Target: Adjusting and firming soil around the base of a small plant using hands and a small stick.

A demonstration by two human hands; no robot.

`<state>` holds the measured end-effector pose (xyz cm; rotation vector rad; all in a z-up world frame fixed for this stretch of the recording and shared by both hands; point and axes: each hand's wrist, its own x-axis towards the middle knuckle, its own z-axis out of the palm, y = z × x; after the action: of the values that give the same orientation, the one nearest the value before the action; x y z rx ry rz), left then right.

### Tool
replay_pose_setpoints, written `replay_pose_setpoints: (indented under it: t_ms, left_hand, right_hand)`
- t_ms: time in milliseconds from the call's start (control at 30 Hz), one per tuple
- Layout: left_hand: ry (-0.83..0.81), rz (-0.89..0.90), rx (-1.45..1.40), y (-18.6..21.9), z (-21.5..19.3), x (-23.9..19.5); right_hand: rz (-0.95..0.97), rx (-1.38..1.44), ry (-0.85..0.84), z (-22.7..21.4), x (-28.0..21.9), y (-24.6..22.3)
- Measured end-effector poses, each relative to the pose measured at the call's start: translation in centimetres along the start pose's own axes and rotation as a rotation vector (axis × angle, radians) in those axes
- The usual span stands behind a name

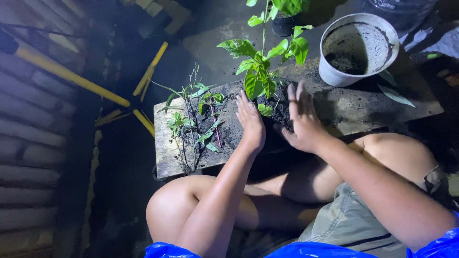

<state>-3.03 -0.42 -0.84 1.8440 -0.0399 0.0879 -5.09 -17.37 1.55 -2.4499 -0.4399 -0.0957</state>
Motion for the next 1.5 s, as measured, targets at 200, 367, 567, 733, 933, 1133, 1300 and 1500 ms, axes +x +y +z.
replay_pose_setpoints:
  t_ms: [200, 367, 567, 733, 933, 1133, 1300, 1500]
  left_hand:
    - [0.010, -0.026, -0.022, 0.1, 0.1, 0.1]
    - [-0.001, -0.048, -0.022, -1.7, 0.5, 0.8]
    - [-0.001, -0.048, -0.004, -1.3, 0.3, 0.8]
    - [-0.001, -0.053, -0.014, -1.8, 0.3, 1.0]
    - [0.031, -0.015, -0.016, -1.2, -0.3, 0.3]
    - [-0.006, -0.002, -0.063, 0.0, -0.8, -0.3]
    - [-0.024, 0.016, 0.014, 0.3, -1.2, -0.4]
    - [0.085, 0.234, 0.689, 4.2, -8.7, 0.2]
  right_hand:
    - [0.010, -0.069, -0.053, 1.2, 0.2, 1.5]
    - [0.036, -0.164, -0.061, 2.1, 0.6, 1.9]
    - [0.053, -0.117, 0.006, 4.6, 1.4, 4.2]
    - [0.019, -0.178, 0.038, 2.8, 0.9, 2.2]
    - [-0.016, -0.134, 0.095, 4.1, 1.1, 3.7]
    - [-0.016, -0.154, 0.111, 4.1, 1.2, 3.6]
    - [0.002, -0.186, 0.107, 2.8, 0.8, 1.8]
    - [0.053, -0.215, 0.047, -1.0, -0.1, -3.5]
